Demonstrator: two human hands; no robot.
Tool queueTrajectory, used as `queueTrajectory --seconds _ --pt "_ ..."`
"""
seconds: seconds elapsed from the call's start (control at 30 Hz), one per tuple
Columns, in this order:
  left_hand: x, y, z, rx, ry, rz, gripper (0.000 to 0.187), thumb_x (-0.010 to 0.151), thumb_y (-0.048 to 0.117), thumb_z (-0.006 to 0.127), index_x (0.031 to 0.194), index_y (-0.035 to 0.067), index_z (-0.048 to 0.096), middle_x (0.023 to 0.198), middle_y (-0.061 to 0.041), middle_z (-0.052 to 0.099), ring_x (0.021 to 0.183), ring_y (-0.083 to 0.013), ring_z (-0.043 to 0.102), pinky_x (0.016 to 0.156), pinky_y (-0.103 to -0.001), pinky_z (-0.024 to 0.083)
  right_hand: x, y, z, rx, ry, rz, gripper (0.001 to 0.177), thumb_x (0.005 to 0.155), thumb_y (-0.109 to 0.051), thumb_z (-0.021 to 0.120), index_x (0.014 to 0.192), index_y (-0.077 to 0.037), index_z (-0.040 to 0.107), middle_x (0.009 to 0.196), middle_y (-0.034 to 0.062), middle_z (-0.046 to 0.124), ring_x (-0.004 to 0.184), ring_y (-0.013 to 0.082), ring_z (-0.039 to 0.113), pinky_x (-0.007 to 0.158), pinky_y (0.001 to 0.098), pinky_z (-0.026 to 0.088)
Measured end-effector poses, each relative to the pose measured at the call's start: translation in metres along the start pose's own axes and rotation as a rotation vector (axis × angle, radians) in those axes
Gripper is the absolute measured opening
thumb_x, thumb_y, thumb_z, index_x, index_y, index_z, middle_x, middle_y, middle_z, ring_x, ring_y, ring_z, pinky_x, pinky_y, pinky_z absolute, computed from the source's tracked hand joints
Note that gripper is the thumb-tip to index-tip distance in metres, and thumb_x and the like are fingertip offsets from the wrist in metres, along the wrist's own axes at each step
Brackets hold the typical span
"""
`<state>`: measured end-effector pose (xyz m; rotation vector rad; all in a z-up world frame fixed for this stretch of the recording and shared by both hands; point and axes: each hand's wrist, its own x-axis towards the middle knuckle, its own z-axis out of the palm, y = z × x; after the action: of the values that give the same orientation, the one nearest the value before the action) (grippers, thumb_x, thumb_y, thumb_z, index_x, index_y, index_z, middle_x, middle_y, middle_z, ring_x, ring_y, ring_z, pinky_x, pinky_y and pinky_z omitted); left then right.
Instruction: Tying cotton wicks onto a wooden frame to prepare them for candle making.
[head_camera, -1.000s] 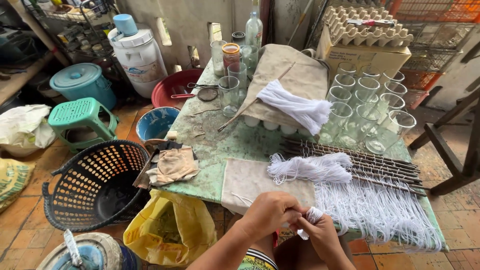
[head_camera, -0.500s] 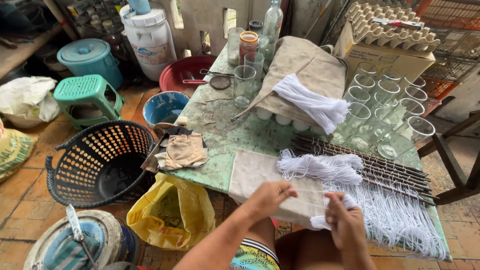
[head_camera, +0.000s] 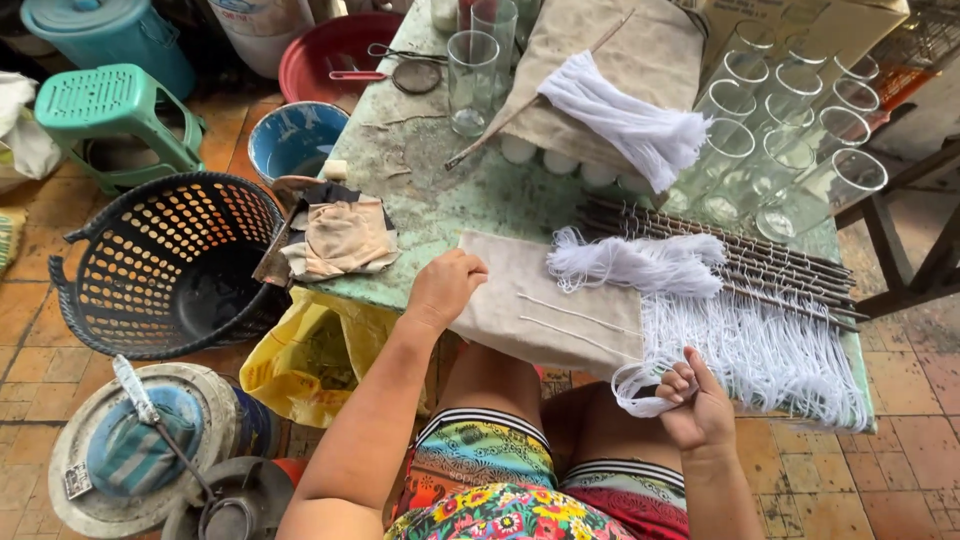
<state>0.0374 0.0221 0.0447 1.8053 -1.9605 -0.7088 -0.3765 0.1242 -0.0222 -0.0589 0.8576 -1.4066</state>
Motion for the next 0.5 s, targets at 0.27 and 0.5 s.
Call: queueTrajectory --seconds 0.27,0.5 --pt "-0.011 0.004 0.065 -0.025 -0.014 0.386 0.021 0.088 0.026 0.08 0.105 0.013 0.079 0.091 -0.005 0.066 0.09 -0.0287 0.061 0.071 -0.044 0.053 -0.01 0.001 0.013 0.025 -0.005 -0.004 0.015 0.1 -0.02 0.064 0.114 -0.019 0.058 0.073 -0.008 0.049 0.059 0.0027 0.045 0.049 0.014 0.036" --pt "-0.003 0.009 0.053 -0.086 0.059 0.328 0.009 0.096 0.02 0.067 0.092 0.012 0.066 0.094 -0.003 0.063 0.078 -0.0259 0.061 0.066 -0.042 0.049 -0.032 0.003 0.036 -0.189 -0.068 -0.135 0.006 0.105 -0.022 0.059 0.11 -0.02 0.058 0.087 -0.0034 0.054 0.075 0.0114 0.05 0.057 0.0213 0.039"
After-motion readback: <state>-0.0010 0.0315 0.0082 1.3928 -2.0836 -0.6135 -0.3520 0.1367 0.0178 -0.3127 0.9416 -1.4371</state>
